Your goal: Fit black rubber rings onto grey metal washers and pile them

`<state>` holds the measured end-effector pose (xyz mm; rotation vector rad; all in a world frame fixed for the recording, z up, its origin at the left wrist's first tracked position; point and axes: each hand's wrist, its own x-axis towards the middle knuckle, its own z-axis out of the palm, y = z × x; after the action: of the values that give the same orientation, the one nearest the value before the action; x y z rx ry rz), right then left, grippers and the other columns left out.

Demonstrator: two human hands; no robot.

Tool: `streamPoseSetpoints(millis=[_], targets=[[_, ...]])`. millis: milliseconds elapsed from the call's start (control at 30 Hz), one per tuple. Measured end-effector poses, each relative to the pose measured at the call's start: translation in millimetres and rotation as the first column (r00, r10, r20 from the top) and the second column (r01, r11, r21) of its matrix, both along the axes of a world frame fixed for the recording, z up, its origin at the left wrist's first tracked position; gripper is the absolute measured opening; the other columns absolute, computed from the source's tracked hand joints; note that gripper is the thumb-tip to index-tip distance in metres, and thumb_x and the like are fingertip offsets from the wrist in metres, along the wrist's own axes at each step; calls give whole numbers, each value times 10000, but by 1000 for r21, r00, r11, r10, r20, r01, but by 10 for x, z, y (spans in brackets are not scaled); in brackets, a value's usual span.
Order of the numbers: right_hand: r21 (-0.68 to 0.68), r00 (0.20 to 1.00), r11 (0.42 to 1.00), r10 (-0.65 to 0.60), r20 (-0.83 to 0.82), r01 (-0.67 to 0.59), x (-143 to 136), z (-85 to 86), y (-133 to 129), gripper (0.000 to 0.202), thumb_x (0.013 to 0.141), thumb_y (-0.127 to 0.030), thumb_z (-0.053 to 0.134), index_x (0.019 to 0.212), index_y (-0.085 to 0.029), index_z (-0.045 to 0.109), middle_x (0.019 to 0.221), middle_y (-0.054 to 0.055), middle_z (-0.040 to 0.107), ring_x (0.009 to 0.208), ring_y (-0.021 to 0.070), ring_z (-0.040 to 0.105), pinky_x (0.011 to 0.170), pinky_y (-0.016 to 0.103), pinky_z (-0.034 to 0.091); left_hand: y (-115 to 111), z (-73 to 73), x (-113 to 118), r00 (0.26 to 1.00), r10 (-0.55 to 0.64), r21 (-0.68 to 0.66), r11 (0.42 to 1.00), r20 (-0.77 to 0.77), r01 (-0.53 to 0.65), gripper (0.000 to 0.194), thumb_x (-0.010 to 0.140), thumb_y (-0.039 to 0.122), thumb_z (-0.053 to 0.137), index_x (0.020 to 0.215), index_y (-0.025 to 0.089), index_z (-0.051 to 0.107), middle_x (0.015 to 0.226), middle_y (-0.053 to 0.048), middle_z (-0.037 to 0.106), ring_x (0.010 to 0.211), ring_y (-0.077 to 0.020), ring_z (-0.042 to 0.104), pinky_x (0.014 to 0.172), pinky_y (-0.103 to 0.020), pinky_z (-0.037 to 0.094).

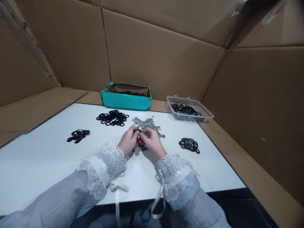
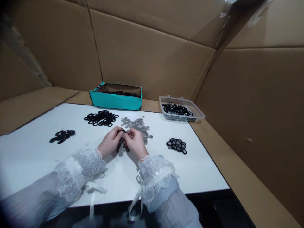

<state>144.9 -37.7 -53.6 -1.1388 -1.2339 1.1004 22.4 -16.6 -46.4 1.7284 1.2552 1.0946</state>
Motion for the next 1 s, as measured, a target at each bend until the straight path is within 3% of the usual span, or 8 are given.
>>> streamPoseSetpoints(millis=[200,300,400,600,800,1000], targets=[[-15,985,999,49,163,-47,69,72,-27,137,782,-192,576,666,-168,508,501,-42,529,441,102,533,425,179,389,85,248,-214,916,-358,-160,930,-183,331,213,725,389,531,703,177,543,586,4,538,529,-143,500,482,-253,381],[-59,993,994,92,70,-88,48,102,-25,188,788,-242,609,658,-170,494,519,-26,551,437,103,536,413,185,409,109,310,-247,922,-313,-64,950,-228,306,224,718,399,528,698,178,554,653,-12,570,592,-147,517,526,-252,402],[-54,996,996,66,-60,-69,-4,90,-28,236,766,-298,656,655,-174,489,519,-27,548,433,97,527,410,187,427,90,275,-182,969,-208,15,977,-133,211,214,707,396,518,700,182,536,660,-6,562,601,-149,512,536,-259,417],[-102,986,989,94,-139,-109,-81,23,-48,264,783,-346,628,641,-165,498,514,-21,539,429,84,506,434,191,440,20,147,-34,991,-92,-113,988,97,103,213,745,407,485,727,199,443,559,51,455,449,-115,448,439,-243,377],[21,994,999,41,-97,-40,-3,10,6,126,815,-274,531,741,-172,515,589,-28,531,506,102,529,474,197,433,-22,164,-33,984,-161,-136,976,69,170,220,756,410,490,726,197,443,542,44,479,433,-114,438,420,-238,356],[116,985,991,50,167,-70,99,-11,13,106,842,-242,484,748,-193,473,587,-43,485,535,115,494,518,215,385,11,228,-134,940,-304,-124,950,-153,287,226,749,398,483,690,182,510,583,3,527,495,-135,482,460,-253,381]])
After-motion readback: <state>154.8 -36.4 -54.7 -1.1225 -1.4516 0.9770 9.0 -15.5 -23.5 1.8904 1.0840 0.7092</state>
